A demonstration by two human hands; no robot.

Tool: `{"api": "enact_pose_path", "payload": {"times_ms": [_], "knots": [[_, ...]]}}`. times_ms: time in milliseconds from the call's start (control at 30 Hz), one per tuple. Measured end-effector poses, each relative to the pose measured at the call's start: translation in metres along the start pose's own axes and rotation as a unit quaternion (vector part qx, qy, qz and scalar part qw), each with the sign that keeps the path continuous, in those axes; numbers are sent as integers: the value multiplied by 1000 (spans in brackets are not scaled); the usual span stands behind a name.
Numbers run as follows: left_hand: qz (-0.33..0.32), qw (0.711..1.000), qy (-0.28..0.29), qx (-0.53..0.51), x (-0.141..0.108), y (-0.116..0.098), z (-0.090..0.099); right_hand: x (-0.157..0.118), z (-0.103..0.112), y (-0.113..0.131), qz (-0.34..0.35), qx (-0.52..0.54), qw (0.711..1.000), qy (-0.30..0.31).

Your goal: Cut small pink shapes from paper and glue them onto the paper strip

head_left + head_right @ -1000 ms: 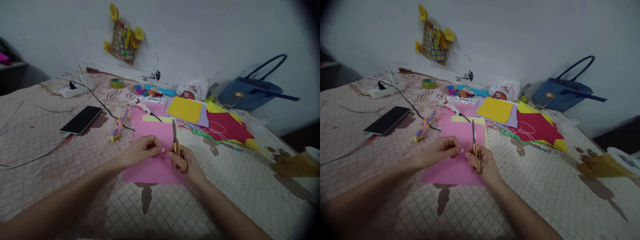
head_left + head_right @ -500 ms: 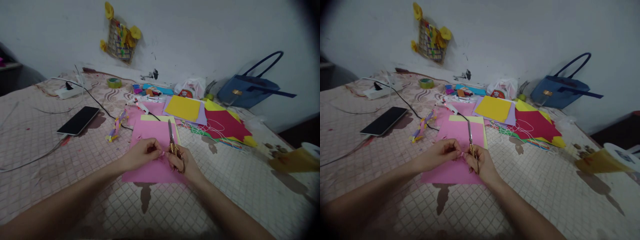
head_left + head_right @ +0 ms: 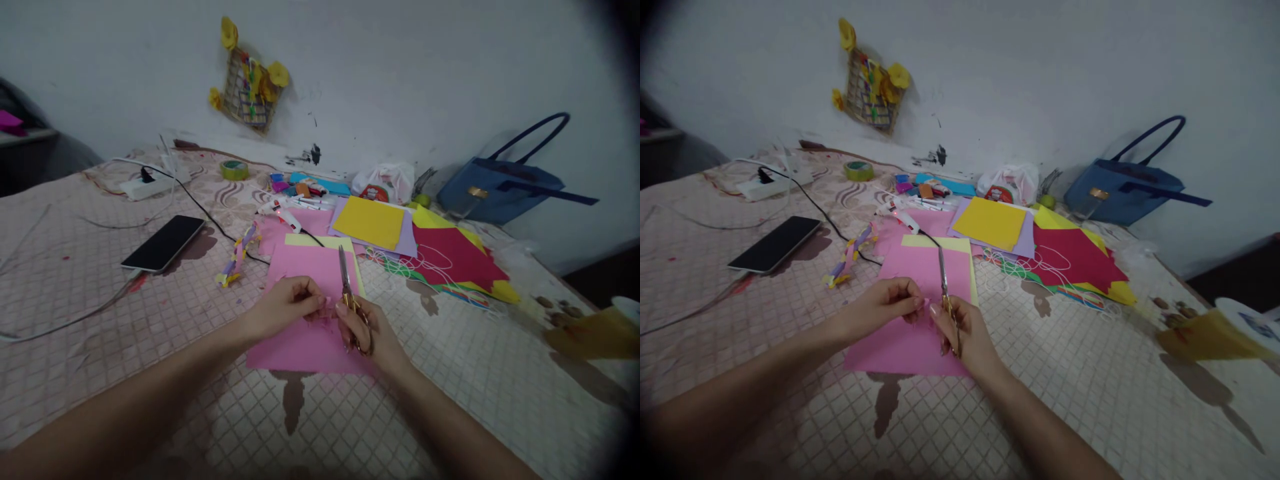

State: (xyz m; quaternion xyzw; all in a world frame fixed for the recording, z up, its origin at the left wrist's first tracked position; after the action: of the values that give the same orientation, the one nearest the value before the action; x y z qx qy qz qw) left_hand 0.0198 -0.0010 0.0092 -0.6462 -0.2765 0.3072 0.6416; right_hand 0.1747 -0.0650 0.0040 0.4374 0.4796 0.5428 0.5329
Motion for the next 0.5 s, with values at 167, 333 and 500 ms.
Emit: {"api": "enact_pose_path", "payload": {"times_ms": [167,333,500], "knots": [[-4,995,-66,-75,1,-7,6,-4,-3,-2,-19,15,999,31],[-12,987,-96,-132,2,-6,6,-6,-6,-1,-30,-11,999,42],[-10,981,-105,-162,3,-4,6,-6,-7,0,-38,-35,998,36]]}}
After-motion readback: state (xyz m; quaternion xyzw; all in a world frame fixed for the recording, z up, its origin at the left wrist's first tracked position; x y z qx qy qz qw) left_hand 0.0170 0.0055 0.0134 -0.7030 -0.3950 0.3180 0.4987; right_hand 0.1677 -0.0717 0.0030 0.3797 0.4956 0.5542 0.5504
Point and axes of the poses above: each hand's wrist, its own x-axis towards the middle knuckle, its own z-axis out of the back of the hand, y = z × x, the point moved 1 cm from there along x, towards the middle knuckle, and after that the axes turned 1 degree about z, right-handed, at the moved point
